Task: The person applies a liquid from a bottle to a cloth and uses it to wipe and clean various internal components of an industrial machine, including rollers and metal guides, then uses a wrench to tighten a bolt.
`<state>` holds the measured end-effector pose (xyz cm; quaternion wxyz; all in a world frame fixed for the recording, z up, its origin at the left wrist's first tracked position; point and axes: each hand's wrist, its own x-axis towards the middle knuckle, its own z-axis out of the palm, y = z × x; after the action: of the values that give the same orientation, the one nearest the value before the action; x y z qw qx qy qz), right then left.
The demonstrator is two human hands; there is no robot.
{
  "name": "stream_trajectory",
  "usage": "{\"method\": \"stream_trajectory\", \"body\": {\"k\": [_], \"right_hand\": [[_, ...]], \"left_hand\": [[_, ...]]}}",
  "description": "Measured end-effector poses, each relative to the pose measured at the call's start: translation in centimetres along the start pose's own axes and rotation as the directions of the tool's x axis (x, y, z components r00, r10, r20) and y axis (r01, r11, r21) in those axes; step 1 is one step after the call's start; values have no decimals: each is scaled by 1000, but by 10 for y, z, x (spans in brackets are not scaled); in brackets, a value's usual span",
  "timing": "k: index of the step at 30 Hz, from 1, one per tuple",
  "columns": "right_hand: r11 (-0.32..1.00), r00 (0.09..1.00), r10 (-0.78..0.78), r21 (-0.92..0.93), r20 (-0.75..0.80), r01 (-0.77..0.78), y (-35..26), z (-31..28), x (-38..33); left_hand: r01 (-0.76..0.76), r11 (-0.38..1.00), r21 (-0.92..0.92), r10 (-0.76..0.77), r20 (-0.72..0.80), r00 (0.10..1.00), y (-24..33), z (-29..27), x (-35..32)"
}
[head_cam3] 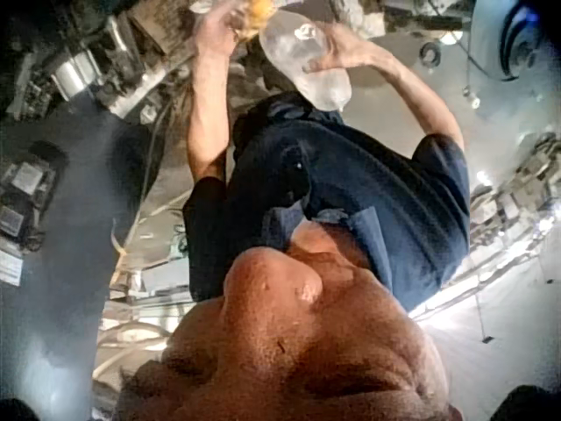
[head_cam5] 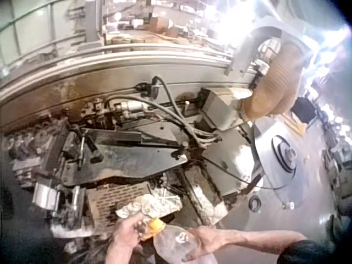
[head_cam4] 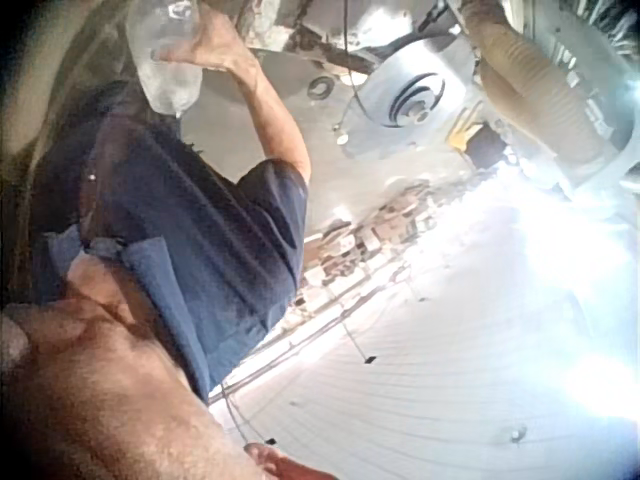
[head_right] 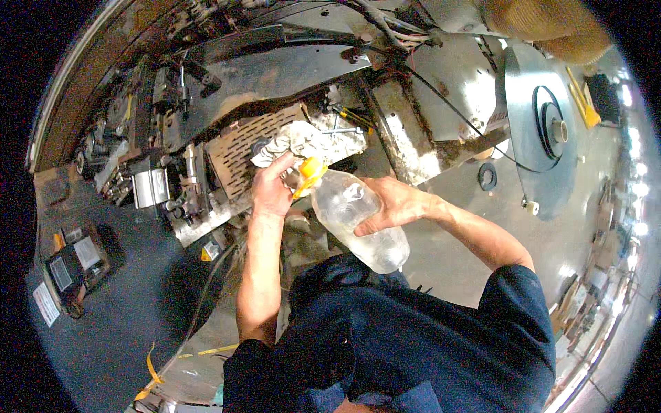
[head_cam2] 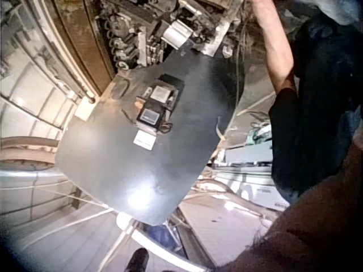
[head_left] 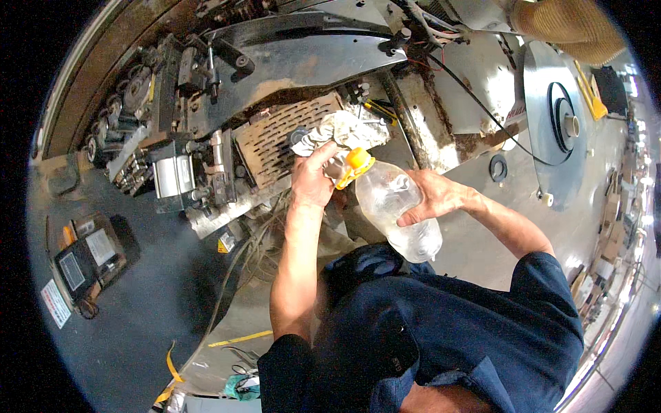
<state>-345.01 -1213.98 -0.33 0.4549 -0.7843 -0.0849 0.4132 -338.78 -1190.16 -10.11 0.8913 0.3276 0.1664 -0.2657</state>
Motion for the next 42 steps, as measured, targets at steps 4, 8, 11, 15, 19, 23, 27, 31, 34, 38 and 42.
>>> {"method": "stream_trajectory", "body": {"k": [4,8,11,15,19,23,27,31,34,38,42], "right_hand": [[995,993,90,31,82,-92,-8,3,6],[986,987,119,100,106,-130,-4,5,5],[978,984,120,158,128,-140,-7,4,-1],[969,983,134,190,127,-157,-6,2,-8],[953,970,195,206,147,-223,-1,0,-16],[939,977,180,274,117,-206,10,2,-21],[944,979,180,264,99,-200,20,0,-31],[937,978,184,284,96,-204,34,0,-37],[929,986,151,330,74,-167,48,2,-43],[976,989,147,168,-20,-142,56,-3,-50],[957,960,251,-116,-122,-265,67,-3,-53]], "left_hand": [[51,998,-24,-51,-3,999,-17,-12,-8],[65,979,-195,-61,28,998,-24,-8,-10],[51,977,-206,-46,27,999,-24,-4,-14],[-8,985,-172,6,-8,1000,-31,-1,-14],[129,968,-214,-129,14,991,-34,0,-14],[108,971,-213,-106,20,994,-40,10,-14],[147,972,-186,-154,-24,988,-50,19,-9],[218,958,-184,-223,-5,975,-61,14,-4],[234,967,-102,-239,-34,971,-68,16,-1],[219,976,-7,-219,-34,975,-68,32,1],[255,966,39,-255,1,967,-68,37,6]]}}
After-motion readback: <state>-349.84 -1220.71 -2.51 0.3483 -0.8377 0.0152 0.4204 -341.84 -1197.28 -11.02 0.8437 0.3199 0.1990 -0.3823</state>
